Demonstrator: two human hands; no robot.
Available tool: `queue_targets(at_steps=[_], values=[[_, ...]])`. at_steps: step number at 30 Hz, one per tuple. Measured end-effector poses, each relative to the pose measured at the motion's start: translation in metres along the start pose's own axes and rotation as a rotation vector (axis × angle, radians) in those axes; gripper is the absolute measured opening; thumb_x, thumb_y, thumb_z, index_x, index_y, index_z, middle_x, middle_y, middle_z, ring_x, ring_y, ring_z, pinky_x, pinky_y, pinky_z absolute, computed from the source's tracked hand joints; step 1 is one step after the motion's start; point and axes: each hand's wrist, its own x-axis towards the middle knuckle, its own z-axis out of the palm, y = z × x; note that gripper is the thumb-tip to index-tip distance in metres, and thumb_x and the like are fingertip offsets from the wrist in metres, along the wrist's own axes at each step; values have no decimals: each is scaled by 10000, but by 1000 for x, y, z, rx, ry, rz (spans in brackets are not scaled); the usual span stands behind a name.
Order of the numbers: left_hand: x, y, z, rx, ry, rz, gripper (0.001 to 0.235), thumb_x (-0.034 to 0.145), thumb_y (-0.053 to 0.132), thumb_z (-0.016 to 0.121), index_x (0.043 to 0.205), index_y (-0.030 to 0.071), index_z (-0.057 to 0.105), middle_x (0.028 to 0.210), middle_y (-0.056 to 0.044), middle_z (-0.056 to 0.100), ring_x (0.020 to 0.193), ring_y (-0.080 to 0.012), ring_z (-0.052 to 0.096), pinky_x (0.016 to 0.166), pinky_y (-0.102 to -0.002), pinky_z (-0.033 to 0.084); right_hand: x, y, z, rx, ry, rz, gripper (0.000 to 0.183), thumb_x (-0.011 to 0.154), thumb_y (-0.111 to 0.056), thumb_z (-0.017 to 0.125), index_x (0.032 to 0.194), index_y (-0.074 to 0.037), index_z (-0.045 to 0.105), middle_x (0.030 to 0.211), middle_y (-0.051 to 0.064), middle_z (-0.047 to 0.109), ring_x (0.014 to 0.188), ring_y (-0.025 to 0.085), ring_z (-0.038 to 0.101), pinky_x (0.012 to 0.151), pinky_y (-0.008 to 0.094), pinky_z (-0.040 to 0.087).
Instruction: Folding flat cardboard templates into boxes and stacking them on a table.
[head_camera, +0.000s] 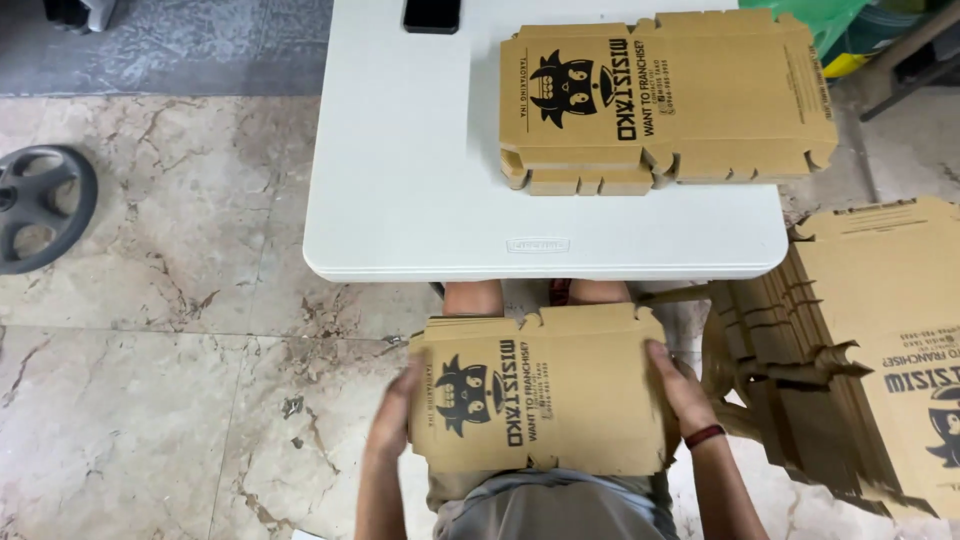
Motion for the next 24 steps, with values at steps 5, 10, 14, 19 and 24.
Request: queue_targets(at_steps=[5,10,14,19,24], values=[[-6,-5,15,-171,-13,46,451,918,188,673,1335,23,628,1199,-235,751,1047,-370,724,914,-454,610,3,12,1,28,-122,-196,1087,661,-534,711,1555,-28,354,1561,144,472,1477,255,404,1255,378,233],[-25,-39,3,-1,-72,334,541,898,263,635,1396,58,583,1249,-168,756,1117,-318,734,912,-430,639,-13,41,-15,-78,-110,-459,657,822,-437,671,1322,-27,554,1407,93,528,1328,195,457,1121,331,343],[-41,-49,-10,72,-46,658,289,945,148,634,1200,15,666,1023,-119,742,982,-223,683,875,-348,583,-64,35,-31,222,-137,-669,302,897,-141,695,1157,12,717,1199,119,779,1095,207,715,994,347,554],[-35,26,-24,1,-31,963,419,904,279,697,1228,22,628,1042,-98,700,912,-242,699,744,-363,634,-79,-30,-76,206,86,-1300,231,961,-122,685,955,-99,455,866,22,514,764,138,465,701,290,415],[-21,157,2,7,-126,1333,280,984,183,668,1210,33,595,1119,-58,656,1018,-183,633,873,-333,560,-73,-140,-85,361,16,-1594,183,1101,-122,610,959,-15,566,765,93,641,620,194,668,563,315,599]])
